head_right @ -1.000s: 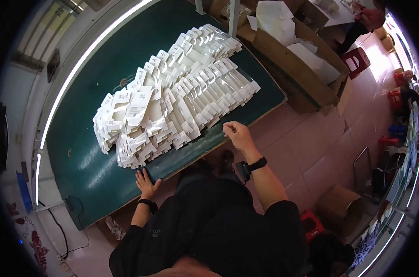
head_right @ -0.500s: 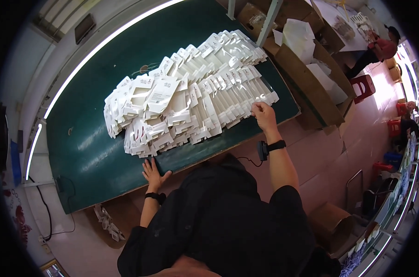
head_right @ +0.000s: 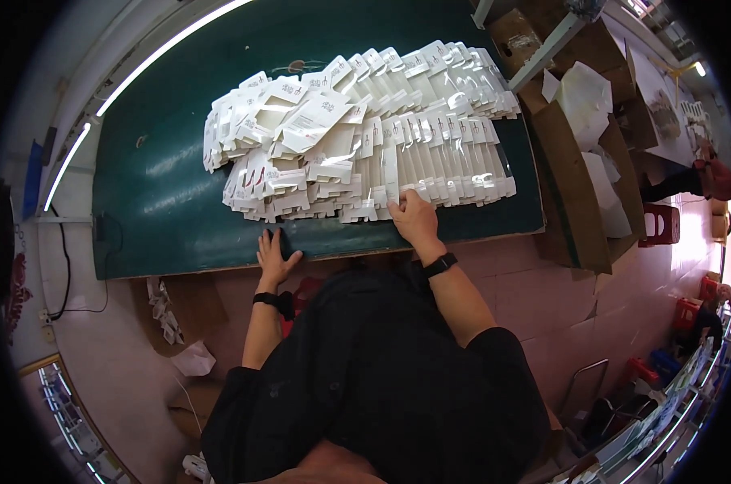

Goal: The person picks up a flat white box from a pile, folds the sides and flaps by hand, and places the assembled box into a stack on the table. This process is repeated with several more boxes from the pile.

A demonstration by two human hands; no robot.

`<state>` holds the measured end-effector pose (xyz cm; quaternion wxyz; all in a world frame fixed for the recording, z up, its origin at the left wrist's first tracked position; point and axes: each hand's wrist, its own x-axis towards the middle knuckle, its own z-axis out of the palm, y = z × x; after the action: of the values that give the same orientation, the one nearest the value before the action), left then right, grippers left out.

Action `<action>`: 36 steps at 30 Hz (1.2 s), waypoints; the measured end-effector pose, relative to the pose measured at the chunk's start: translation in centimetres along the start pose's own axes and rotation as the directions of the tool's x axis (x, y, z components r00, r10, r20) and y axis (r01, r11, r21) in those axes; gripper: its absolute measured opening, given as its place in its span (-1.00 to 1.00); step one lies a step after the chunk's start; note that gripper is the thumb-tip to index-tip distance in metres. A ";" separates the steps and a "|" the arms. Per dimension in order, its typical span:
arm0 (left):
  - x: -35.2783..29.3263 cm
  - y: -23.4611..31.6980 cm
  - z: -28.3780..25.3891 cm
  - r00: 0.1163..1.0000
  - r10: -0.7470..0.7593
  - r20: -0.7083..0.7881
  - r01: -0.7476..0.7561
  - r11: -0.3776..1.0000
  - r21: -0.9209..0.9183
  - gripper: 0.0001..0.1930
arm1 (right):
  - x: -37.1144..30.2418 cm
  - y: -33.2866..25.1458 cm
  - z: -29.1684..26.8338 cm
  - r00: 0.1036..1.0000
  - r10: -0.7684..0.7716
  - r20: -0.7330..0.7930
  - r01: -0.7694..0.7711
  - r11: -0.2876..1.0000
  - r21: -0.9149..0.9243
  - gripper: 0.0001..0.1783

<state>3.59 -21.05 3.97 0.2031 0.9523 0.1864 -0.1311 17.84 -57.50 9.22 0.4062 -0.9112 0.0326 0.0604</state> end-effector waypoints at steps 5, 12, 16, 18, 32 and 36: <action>0.2 3.7 -0.7 0.981 0.190 0.028 -0.163 0.899 -0.406 -0.30 | 1.0 2.5 1.2 0.994 0.037 0.101 -0.055 0.980 0.191 -0.70; -0.3 15.8 -5.9 0.865 0.485 0.128 -0.307 0.714 -0.629 -0.44 | 0.5 1.3 -3.8 0.945 -0.118 -0.304 0.127 0.992 0.009 -0.83; 0.5 17.0 -8.2 0.800 0.584 0.136 -0.337 0.626 -0.703 -0.40 | -0.3 -1.0 -8.3 0.819 -0.172 -0.548 0.247 0.967 0.065 -0.89; 1.1 17.4 -9.4 0.793 0.599 0.110 -0.292 0.533 -0.794 -0.36 | -1.1 -3.2 -9.1 0.860 -0.100 -0.500 0.258 0.931 0.259 -0.88; 2.7 14.8 -14.9 0.709 0.695 -0.118 0.303 -0.451 -0.840 0.19 | -2.3 -15.2 -1.2 0.906 -0.300 0.299 -0.011 0.689 0.724 -0.74; 2.4 14.3 -15.9 0.724 0.674 -0.146 0.227 -0.433 -0.872 0.23 | -2.2 -16.5 -0.5 0.885 -0.330 0.328 0.021 0.733 0.680 -0.72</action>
<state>14.35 -25.48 22.05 0.9476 0.2773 -0.1001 -0.1234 17.52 -46.83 21.93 0.7016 -0.6711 -0.1265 0.2033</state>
